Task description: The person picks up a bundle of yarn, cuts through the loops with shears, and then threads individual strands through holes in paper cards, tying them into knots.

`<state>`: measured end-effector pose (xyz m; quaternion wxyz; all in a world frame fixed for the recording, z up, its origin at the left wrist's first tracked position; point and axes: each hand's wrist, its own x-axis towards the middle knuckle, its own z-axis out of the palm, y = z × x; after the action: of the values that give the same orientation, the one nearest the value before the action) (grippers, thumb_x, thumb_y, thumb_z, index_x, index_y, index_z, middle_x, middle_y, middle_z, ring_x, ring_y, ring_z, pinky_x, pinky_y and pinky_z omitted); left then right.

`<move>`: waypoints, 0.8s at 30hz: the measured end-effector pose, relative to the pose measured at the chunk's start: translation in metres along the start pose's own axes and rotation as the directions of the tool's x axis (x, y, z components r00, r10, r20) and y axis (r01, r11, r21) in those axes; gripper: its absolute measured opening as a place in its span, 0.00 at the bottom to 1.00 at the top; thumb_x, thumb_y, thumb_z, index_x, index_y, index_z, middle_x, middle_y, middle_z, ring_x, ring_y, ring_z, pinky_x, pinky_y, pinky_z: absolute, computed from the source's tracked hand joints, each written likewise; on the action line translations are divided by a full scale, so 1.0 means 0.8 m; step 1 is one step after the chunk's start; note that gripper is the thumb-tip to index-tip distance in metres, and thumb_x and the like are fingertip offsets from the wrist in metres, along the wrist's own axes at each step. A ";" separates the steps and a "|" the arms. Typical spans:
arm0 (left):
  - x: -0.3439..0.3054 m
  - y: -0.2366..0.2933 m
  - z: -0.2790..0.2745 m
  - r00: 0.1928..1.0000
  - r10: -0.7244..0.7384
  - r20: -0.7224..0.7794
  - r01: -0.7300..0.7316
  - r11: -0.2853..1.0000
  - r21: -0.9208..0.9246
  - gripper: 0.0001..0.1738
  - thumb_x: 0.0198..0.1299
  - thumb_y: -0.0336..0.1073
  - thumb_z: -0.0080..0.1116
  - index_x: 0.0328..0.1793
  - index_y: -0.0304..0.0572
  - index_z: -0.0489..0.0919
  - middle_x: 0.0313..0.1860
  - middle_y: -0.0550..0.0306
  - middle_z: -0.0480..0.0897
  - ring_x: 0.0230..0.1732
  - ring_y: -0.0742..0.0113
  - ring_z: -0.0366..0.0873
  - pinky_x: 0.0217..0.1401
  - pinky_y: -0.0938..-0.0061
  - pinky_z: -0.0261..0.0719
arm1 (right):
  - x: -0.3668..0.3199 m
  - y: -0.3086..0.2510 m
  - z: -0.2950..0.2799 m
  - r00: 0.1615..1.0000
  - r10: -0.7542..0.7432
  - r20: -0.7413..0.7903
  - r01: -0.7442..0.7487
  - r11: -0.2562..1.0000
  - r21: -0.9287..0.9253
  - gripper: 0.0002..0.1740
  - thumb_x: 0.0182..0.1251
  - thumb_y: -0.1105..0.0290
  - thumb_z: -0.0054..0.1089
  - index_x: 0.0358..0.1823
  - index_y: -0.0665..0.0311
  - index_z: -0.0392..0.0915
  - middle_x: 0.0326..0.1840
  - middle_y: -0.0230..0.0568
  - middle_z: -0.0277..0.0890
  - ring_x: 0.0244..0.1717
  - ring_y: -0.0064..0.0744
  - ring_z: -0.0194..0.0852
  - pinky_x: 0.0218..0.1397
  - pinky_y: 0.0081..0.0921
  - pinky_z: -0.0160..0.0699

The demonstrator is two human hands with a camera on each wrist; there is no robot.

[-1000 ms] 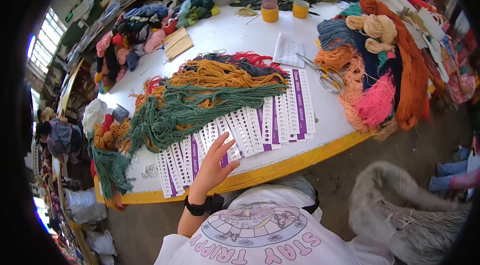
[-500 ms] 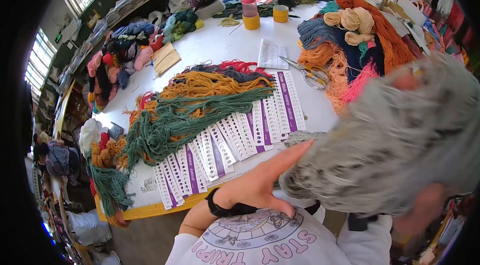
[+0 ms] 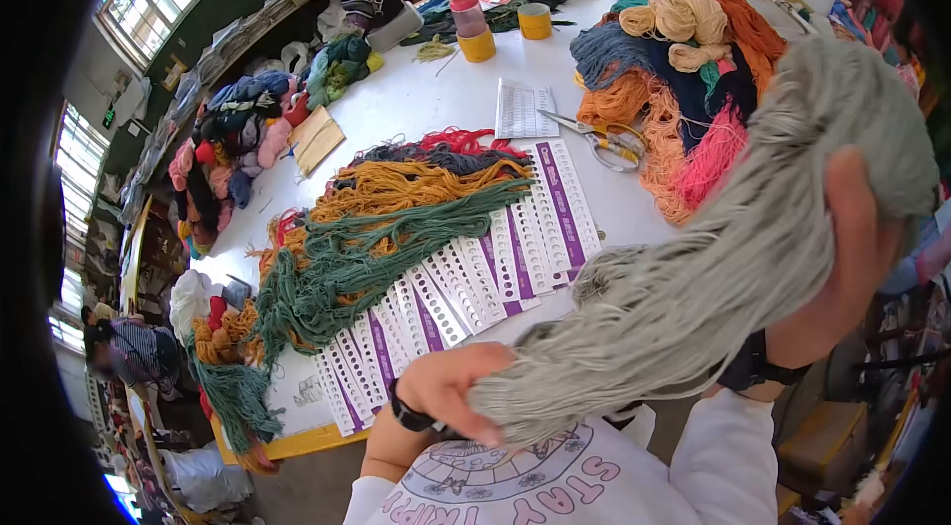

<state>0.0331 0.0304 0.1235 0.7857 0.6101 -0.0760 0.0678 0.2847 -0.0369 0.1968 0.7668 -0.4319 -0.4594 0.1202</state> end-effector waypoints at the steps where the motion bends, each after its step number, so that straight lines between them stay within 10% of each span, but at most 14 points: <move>1: -0.007 0.001 -0.006 0.994 0.083 0.076 -0.080 0.996 -0.039 0.20 0.50 0.37 0.63 0.45 0.30 0.75 0.37 0.49 0.81 0.38 0.61 0.77 0.43 0.72 0.71 | 0.003 0.003 0.000 0.999 0.040 0.008 -0.040 0.999 -0.022 0.16 0.59 0.70 0.55 0.48 0.70 0.72 0.44 0.37 0.74 0.46 0.26 0.71 0.50 0.25 0.70; 6: -0.022 0.007 -0.027 0.867 0.411 0.280 -0.403 0.911 -0.089 0.26 0.52 0.39 0.61 0.51 0.25 0.72 0.39 0.45 0.80 0.39 0.57 0.78 0.42 0.71 0.72 | 0.014 0.052 -0.002 0.914 0.336 0.227 -0.289 0.933 -0.215 0.17 0.60 0.68 0.56 0.48 0.70 0.72 0.42 0.36 0.74 0.45 0.24 0.70 0.50 0.24 0.69; 9: -0.047 0.023 0.007 0.997 -0.009 -0.081 -0.047 0.747 -0.663 0.32 0.50 0.36 0.63 0.56 0.20 0.65 0.43 0.37 0.76 0.40 0.53 0.76 0.42 0.67 0.72 | -0.002 0.104 -0.001 0.827 0.438 0.352 -0.333 0.886 -0.321 0.20 0.62 0.61 0.56 0.48 0.71 0.71 0.39 0.34 0.73 0.40 0.21 0.67 0.46 0.23 0.68; 10: -0.047 0.005 0.008 0.994 0.084 -0.065 -0.106 0.691 -0.715 0.40 0.48 0.35 0.65 0.59 0.15 0.57 0.45 0.33 0.72 0.41 0.51 0.75 0.42 0.65 0.73 | -0.009 0.122 -0.002 0.803 0.466 0.370 -0.343 0.871 -0.353 0.21 0.63 0.59 0.55 0.48 0.71 0.71 0.38 0.33 0.73 0.38 0.21 0.66 0.44 0.22 0.68; 14: -0.057 -0.014 0.011 0.973 0.184 -0.139 -0.229 0.704 -0.672 0.48 0.47 0.33 0.64 0.65 0.15 0.45 0.52 0.15 0.63 0.39 0.39 0.78 0.50 0.48 0.72 | -0.026 0.162 -0.014 0.691 0.568 0.447 -0.438 0.821 -0.365 0.25 0.63 0.51 0.51 0.42 0.71 0.74 0.30 0.32 0.74 0.31 0.23 0.66 0.36 0.23 0.67; 17: -0.056 -0.027 0.004 0.930 0.356 -0.089 -0.317 0.657 -0.684 0.52 0.43 0.34 0.67 0.66 0.16 0.44 0.51 0.14 0.64 0.38 0.38 0.78 0.55 0.47 0.69 | -0.026 0.163 -0.030 0.586 0.681 0.439 -0.268 0.674 -0.688 0.26 0.59 0.50 0.57 0.44 0.70 0.73 0.31 0.34 0.75 0.31 0.25 0.68 0.37 0.23 0.67; 20: -0.047 -0.021 -0.008 0.896 0.443 0.037 -0.304 0.673 -0.675 0.53 0.42 0.34 0.67 0.66 0.17 0.44 0.51 0.14 0.64 0.39 0.38 0.78 0.56 0.48 0.67 | -0.030 0.149 -0.022 0.521 0.757 0.395 -0.417 0.629 -0.656 0.30 0.54 0.49 0.61 0.49 0.66 0.72 0.42 0.38 0.74 0.40 0.27 0.70 0.43 0.24 0.69; 22: -0.046 -0.018 -0.005 0.894 0.446 0.034 -0.308 0.669 -0.676 0.53 0.42 0.34 0.68 0.66 0.17 0.44 0.51 0.15 0.64 0.39 0.39 0.78 0.56 0.49 0.67 | -0.035 0.133 0.002 0.588 0.348 0.730 -0.359 0.921 -0.150 0.39 0.48 0.48 0.67 0.57 0.64 0.66 0.57 0.42 0.66 0.54 0.31 0.65 0.55 0.28 0.65; 24: -0.049 -0.019 -0.001 0.895 0.445 0.021 -0.317 0.669 -0.672 0.53 0.42 0.35 0.68 0.66 0.17 0.45 0.51 0.15 0.64 0.39 0.39 0.78 0.56 0.49 0.67 | -0.044 0.120 0.040 0.435 0.086 0.896 -0.363 0.927 0.087 0.50 0.41 0.49 0.71 0.64 0.63 0.59 0.66 0.44 0.55 0.65 0.36 0.55 0.64 0.33 0.57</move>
<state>-0.0022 0.0272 0.1008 0.9056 0.2712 -0.2929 0.1437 0.2600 0.0175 0.1082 0.4470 -0.2576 -0.7043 0.4877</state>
